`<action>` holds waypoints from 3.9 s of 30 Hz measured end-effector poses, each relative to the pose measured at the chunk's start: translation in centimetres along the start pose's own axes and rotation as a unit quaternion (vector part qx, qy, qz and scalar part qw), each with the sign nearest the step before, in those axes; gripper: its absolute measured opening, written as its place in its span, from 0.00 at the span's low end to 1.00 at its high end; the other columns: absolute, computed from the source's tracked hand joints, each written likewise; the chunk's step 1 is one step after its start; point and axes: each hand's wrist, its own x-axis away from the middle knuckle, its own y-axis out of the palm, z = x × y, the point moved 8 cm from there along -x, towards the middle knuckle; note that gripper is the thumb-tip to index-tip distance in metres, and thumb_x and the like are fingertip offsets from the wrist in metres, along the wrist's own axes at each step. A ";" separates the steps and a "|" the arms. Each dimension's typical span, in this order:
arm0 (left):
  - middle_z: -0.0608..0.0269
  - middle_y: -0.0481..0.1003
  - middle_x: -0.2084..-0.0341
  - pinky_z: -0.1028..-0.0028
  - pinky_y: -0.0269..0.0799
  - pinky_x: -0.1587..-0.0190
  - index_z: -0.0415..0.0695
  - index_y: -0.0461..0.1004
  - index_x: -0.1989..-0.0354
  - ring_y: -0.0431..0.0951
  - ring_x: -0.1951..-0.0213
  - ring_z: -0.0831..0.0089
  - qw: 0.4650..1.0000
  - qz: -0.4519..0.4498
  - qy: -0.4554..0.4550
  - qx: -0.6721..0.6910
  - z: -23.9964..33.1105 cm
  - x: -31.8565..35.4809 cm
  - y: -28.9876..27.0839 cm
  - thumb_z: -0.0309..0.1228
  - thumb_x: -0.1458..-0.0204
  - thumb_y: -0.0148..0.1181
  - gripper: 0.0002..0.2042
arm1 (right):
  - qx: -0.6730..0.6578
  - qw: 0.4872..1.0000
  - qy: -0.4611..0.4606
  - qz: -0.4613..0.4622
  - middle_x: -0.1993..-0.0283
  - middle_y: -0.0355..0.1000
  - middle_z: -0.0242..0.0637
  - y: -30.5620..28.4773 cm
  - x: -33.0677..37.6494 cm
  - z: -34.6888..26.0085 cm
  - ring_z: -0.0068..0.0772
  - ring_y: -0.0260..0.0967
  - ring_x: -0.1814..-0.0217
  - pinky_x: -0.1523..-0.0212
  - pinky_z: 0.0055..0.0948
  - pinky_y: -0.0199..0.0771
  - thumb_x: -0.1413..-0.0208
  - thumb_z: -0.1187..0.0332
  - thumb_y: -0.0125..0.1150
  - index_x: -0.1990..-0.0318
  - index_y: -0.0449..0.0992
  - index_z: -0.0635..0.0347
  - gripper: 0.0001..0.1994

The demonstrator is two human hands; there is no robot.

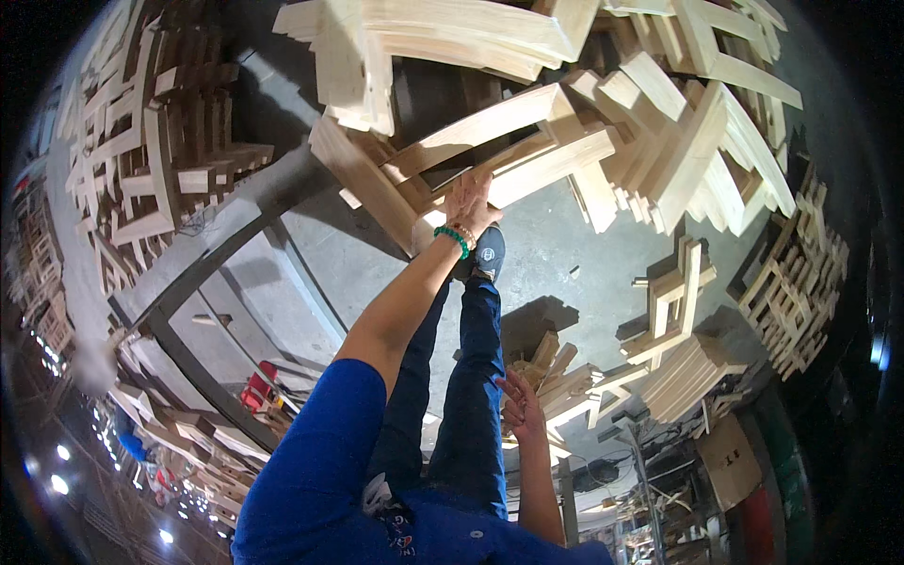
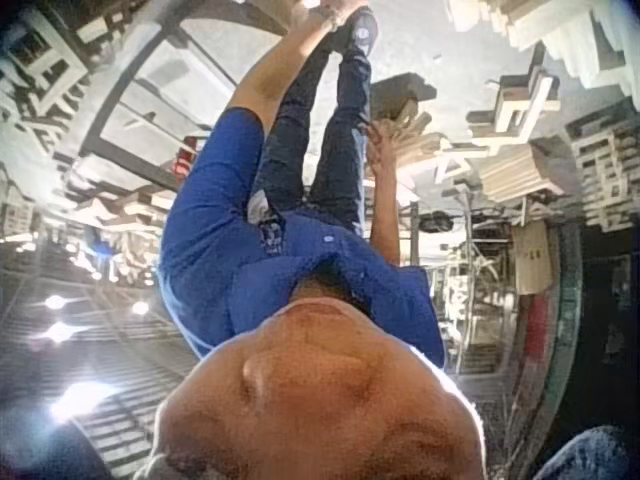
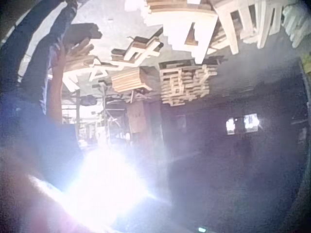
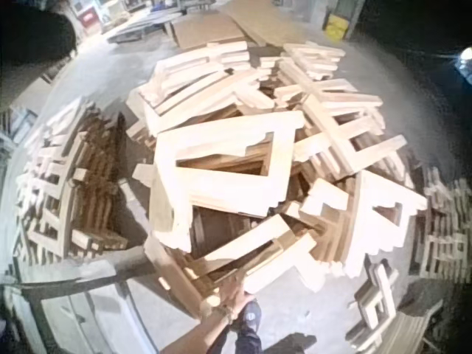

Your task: The person assembles wooden frames by hand, picking up L-shaped pieces and joining them into rectangular shapes. They handle the pieces one at a time, aligning the joints and placing the assembled frames into a pile.

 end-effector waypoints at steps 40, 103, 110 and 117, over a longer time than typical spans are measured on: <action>0.63 0.76 0.63 0.78 0.55 0.79 0.37 0.72 0.50 0.58 0.81 0.81 0.417 0.421 -0.749 0.296 -31.8 98.2 -35.0 0.56 0.59 0.64 0.36 | 0.524 0.841 0.131 -0.034 0.51 0.72 0.42 8.9 2.7 2.4 0.13 0.46 0.91 0.93 0.14 0.46 0.39 0.59 0.47 0.51 0.71 0.56 0.15; 0.53 0.69 0.49 0.62 0.66 0.46 0.43 0.60 0.43 0.70 0.48 0.58 0.999 0.007 0.034 -0.030 -6.4 -4.7 -8.6 0.39 0.63 0.64 0.35 | 0.580 0.474 -0.617 0.242 0.44 0.66 0.46 18.2 -10.7 -37.4 0.45 0.65 0.43 0.45 0.38 0.66 0.61 0.54 0.71 0.40 0.61 0.56 0.39; 0.52 0.64 0.44 0.61 0.55 0.40 0.42 0.48 0.35 0.66 0.44 0.62 0.993 0.114 0.003 -0.037 -6.4 -1.5 -12.6 0.47 0.63 0.69 0.48 | 0.531 0.578 -0.616 0.072 0.48 0.68 0.43 20.6 -9.9 -35.6 0.35 0.63 0.45 0.44 0.32 0.64 0.54 0.62 0.69 0.46 0.68 0.64 0.28; 0.50 0.73 0.55 0.60 0.68 0.51 0.45 0.67 0.46 0.73 0.53 0.53 0.949 0.122 -0.047 0.286 -0.8 15.8 -20.0 0.43 0.52 0.61 0.26 | 0.683 0.574 -0.444 0.085 0.48 0.70 0.53 14.0 -5.4 -21.8 0.43 0.69 0.48 0.47 0.34 0.67 0.41 0.62 0.53 0.48 0.70 0.71 0.20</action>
